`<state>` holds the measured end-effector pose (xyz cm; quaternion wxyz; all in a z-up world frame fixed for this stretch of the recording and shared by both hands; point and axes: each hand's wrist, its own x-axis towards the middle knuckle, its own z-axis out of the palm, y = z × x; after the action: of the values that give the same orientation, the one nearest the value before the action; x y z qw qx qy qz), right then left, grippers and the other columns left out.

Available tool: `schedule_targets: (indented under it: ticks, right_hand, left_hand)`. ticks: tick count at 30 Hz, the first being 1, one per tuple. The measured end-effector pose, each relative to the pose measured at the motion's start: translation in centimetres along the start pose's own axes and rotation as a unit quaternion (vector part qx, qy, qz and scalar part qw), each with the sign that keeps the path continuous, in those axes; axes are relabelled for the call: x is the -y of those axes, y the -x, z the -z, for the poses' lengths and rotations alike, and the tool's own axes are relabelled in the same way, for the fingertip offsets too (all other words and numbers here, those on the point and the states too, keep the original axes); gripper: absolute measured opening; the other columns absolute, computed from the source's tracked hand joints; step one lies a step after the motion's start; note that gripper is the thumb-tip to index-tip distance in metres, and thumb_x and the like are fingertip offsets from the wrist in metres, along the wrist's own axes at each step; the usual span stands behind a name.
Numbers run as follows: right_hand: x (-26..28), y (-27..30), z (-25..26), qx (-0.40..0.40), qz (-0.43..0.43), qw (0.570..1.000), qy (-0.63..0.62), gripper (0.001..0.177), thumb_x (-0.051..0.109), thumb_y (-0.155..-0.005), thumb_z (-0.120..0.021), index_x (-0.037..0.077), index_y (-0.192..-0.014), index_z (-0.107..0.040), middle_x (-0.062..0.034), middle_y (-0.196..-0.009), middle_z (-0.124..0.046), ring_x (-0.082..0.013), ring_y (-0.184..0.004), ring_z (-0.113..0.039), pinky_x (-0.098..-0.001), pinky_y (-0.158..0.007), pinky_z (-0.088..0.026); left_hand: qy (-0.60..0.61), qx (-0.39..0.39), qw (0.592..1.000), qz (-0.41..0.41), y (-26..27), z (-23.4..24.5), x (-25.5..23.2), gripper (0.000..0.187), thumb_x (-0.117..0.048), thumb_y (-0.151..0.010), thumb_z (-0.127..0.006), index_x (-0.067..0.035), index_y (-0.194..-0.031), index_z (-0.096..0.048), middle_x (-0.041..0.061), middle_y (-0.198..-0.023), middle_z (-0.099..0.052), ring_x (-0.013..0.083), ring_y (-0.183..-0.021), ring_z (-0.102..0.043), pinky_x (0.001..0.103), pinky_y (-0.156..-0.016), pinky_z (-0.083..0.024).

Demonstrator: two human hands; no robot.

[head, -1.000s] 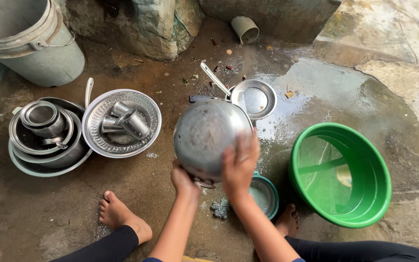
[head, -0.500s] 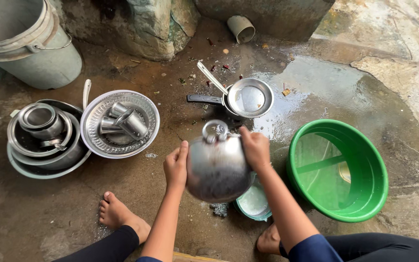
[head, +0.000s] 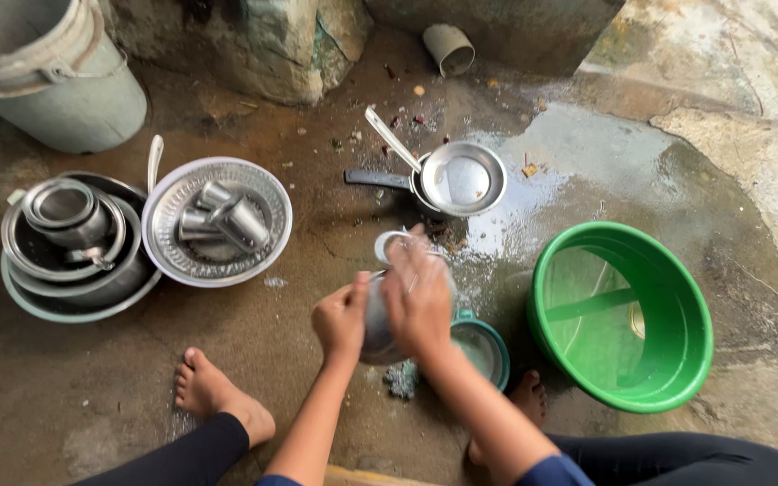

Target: The person washes plates, cups, and pots by hand on a floor using a scrub pad and soapy water from a small container.

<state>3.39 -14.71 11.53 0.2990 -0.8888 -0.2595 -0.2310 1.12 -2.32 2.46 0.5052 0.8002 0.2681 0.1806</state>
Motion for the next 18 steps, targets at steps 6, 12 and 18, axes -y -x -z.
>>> schedule_targets:
  ticks: [6,12,18]
  right_hand:
    - [-0.2,-5.3,-0.5,0.151,-0.277,0.948,0.047,0.039,0.026,-0.098,-0.056,0.016,-0.135,-0.067,-0.0176,-0.112,-0.073,-0.0343,-0.108,-0.068,-0.0530,-0.108,-0.039]
    - [2.6,0.8,-0.1,-0.015,0.085,0.996,0.033,0.035,0.019,-0.096,-0.064,0.012,-0.130,-0.069,-0.0210,-0.139,-0.067,-0.0366,-0.122,-0.063,-0.0507,-0.106,-0.038]
    - [-1.9,-0.5,0.0,-0.130,-0.204,0.968,-0.066,0.032,0.016,-0.111,-0.049,0.003,-0.133,-0.066,-0.0198,-0.138,-0.066,-0.0376,-0.132,-0.061,-0.0472,-0.111,-0.046]
  left_hand:
    - [0.024,0.023,0.998,-0.057,0.1,0.3,-0.4,0.056,-0.056,-0.094,-0.065,-0.006,-0.071,-0.076,0.007,-0.053,-0.059,0.0173,-0.048,-0.054,0.037,-0.052,-0.042]
    - [0.277,-0.018,0.942,0.186,-1.0,1.2,0.4,0.055,-0.055,-0.093,-0.067,-0.003,-0.076,-0.074,0.004,-0.066,-0.068,0.0166,-0.058,-0.060,0.037,-0.055,-0.049]
    - [0.435,-0.008,0.836,0.333,-0.9,0.7,-0.4,0.067,-0.060,-0.091,-0.063,0.006,-0.103,-0.071,0.013,-0.104,-0.074,0.0231,-0.091,-0.070,0.039,-0.081,-0.058]
